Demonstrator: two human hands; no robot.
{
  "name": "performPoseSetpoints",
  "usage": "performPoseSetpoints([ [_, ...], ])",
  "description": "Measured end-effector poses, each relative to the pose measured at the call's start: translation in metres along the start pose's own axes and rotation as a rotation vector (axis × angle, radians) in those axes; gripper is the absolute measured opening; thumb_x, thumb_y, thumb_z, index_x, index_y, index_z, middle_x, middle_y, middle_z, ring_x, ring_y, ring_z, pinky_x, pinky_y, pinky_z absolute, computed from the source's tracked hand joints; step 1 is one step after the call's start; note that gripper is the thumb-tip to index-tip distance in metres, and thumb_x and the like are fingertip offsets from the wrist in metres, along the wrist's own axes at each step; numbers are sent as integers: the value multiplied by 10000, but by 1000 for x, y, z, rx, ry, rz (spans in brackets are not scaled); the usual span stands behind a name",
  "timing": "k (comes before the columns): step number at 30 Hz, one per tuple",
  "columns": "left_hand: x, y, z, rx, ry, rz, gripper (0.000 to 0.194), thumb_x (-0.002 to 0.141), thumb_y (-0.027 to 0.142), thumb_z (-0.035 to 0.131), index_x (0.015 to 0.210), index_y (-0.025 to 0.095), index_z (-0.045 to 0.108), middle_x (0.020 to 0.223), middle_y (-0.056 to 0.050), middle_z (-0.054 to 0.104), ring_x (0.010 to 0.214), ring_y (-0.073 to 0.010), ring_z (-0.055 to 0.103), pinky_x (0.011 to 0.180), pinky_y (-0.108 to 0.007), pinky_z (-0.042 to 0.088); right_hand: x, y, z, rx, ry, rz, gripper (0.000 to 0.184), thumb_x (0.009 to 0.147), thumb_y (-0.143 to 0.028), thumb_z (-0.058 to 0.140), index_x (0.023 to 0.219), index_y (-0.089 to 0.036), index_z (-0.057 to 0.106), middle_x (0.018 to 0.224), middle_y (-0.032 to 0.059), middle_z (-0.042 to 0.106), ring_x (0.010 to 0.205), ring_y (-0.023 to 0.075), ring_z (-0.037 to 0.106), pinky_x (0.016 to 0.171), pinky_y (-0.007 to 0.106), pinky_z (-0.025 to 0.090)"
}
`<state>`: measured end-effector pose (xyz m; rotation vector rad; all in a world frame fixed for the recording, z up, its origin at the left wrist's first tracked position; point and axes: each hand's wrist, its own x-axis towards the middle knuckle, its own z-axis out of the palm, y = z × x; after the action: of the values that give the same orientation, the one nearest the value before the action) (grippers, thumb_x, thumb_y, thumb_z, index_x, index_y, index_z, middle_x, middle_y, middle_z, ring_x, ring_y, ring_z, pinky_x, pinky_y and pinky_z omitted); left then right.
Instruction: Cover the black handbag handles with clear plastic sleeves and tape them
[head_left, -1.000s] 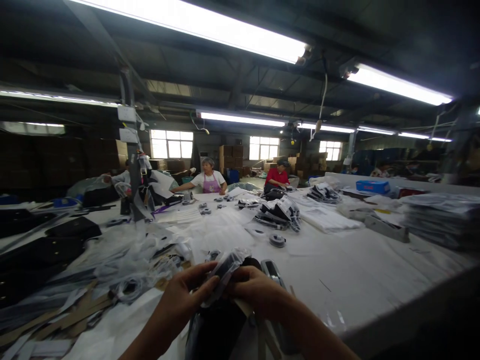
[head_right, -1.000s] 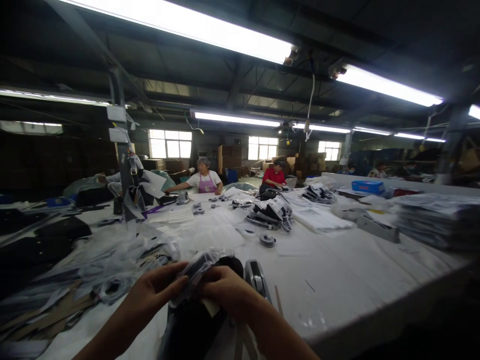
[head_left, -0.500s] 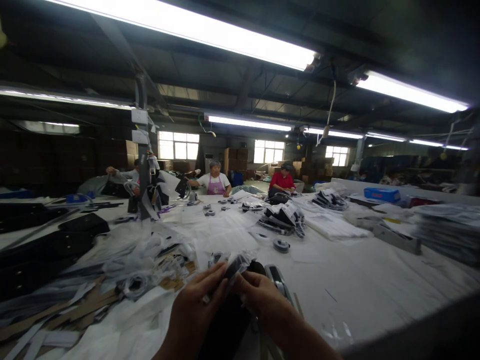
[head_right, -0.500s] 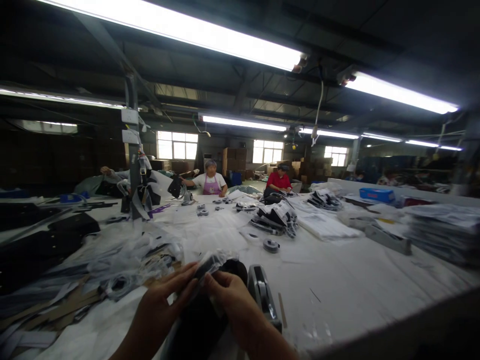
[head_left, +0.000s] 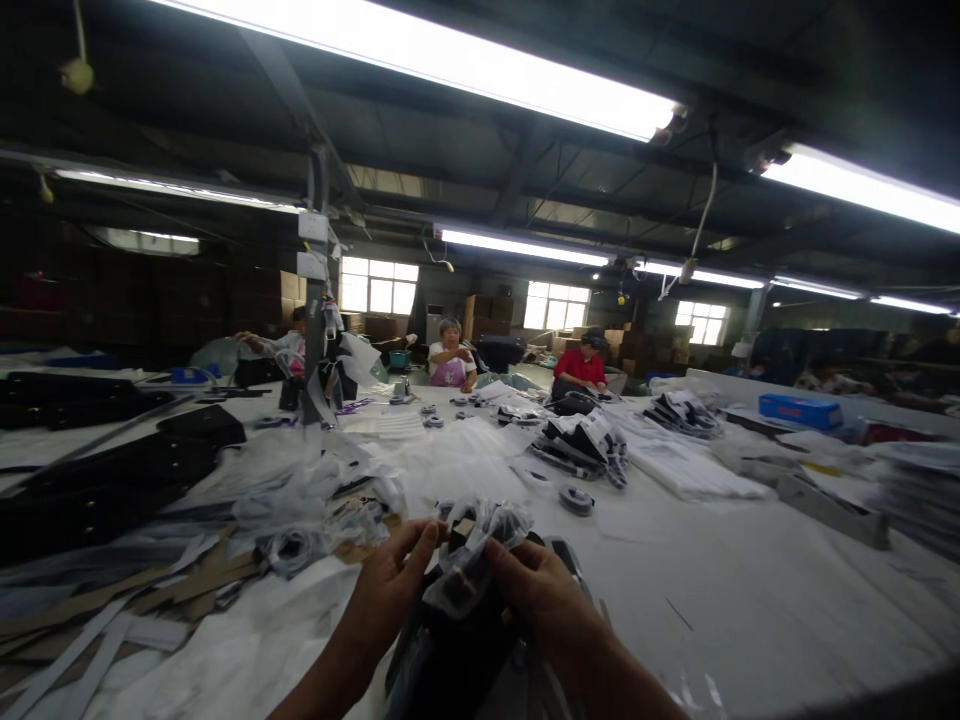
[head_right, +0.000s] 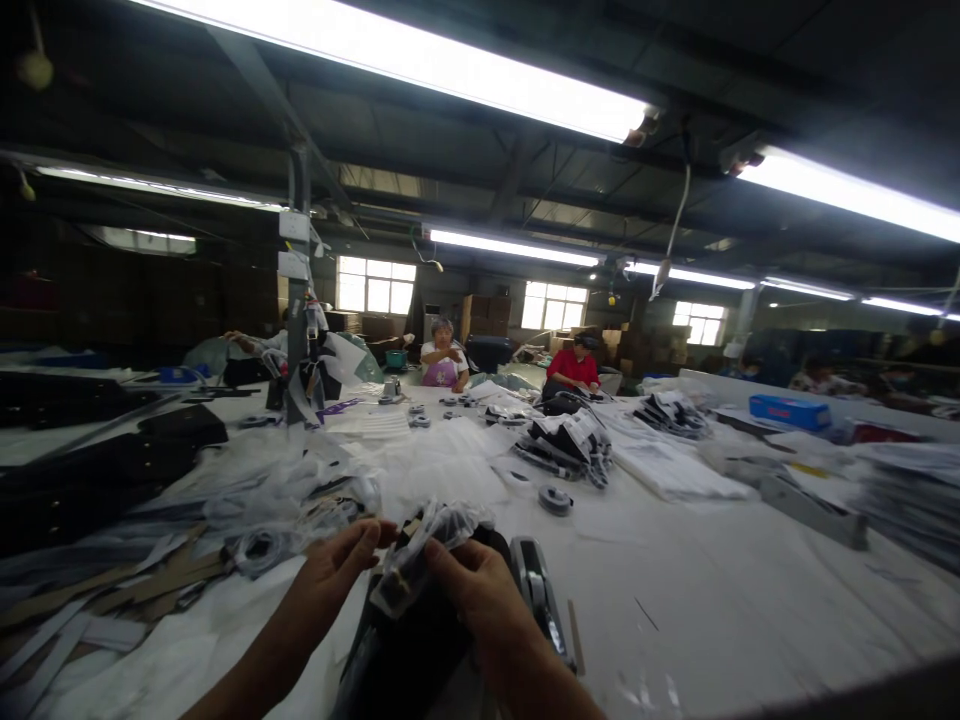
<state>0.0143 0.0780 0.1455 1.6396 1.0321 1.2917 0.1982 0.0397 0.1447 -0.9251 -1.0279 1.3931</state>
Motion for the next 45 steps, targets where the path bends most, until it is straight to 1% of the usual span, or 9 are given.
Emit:
performPoseSetpoints([
  [7, 5, 14, -2, 245, -115, 67, 473, 873, 574, 526, 757, 200, 792, 766, -42, 741, 798, -258, 685, 742, -314, 486, 0, -1, 6, 37, -80, 46, 523, 689, -534, 803, 1000, -119, 739, 775, 75, 750, 788, 235, 703, 817, 353, 507],
  [12, 4, 13, 9, -272, -131, -215, 431, 715, 515, 751, 980, 176, 778, 874, -70, 785, 852, -265, 706, 730, -305, 521, -2, -4, 8, 85, -96, 60, 469, 694, -487, 825, 1002, -143, 747, 800, 68, 756, 813, 221, 699, 848, 333, 488],
  [15, 0, 10, 13, -443, -92, -237, 398, 670, 453, 810, 943, 165, 775, 933, -86, 784, 906, -263, 708, 776, -299, 536, -4, -6, 6, 84, -133, 58, 451, 703, -481, 822, 982, -133, 753, 836, 91, 759, 811, 233, 698, 840, 348, 486],
  [23, -11, 12, 12, -88, -52, 44, 294, 847, 451, 639, 913, 178, 726, 848, -49, 768, 813, -236, 718, 712, -287, 545, -5, -10, 1, -136, 13, -7, 420, 668, -537, 816, 769, -136, 741, 640, 25, 672, 601, 162, 598, 612, 278, 453],
  [29, -11, 14, 12, 64, 10, 62, 326, 726, 426, 777, 950, 198, 709, 951, -50, 772, 948, -257, 715, 867, -330, 544, -6, -7, 8, -219, 117, -75, 390, 713, -507, 795, 714, -123, 724, 561, -13, 601, 515, 100, 485, 494, 219, 334],
  [34, -5, 11, 9, -82, -15, -27, 346, 769, 442, 735, 989, 176, 730, 975, -70, 776, 958, -267, 715, 796, -312, 559, -14, -6, 11, 145, -71, -66, 404, 816, -491, 713, 981, -126, 760, 906, 92, 740, 809, 187, 663, 775, 289, 510],
  [37, -2, 14, 7, -159, -62, -55, 361, 777, 442, 730, 994, 153, 739, 902, -72, 780, 851, -239, 720, 687, -268, 546, -20, -4, 16, 266, -67, -81, 441, 768, -478, 761, 1038, -129, 758, 1049, 124, 739, 1009, 251, 663, 981, 377, 462],
  [41, -3, 23, 10, -129, -101, -17, 341, 791, 442, 717, 951, 144, 759, 758, -55, 760, 699, -195, 691, 606, -238, 511, -23, 3, 26, 226, 12, -139, 478, 728, -425, 811, 1123, -167, 734, 1013, 99, 756, 1004, 275, 671, 1035, 433, 420],
  [45, -8, 26, 11, -14, -75, 51, 268, 802, 401, 708, 912, 165, 771, 794, -54, 766, 785, -219, 705, 700, -260, 525, -20, 16, 30, 165, 78, -206, 438, 772, -418, 775, 1127, -166, 733, 1014, 99, 756, 968, 278, 678, 998, 432, 453],
])
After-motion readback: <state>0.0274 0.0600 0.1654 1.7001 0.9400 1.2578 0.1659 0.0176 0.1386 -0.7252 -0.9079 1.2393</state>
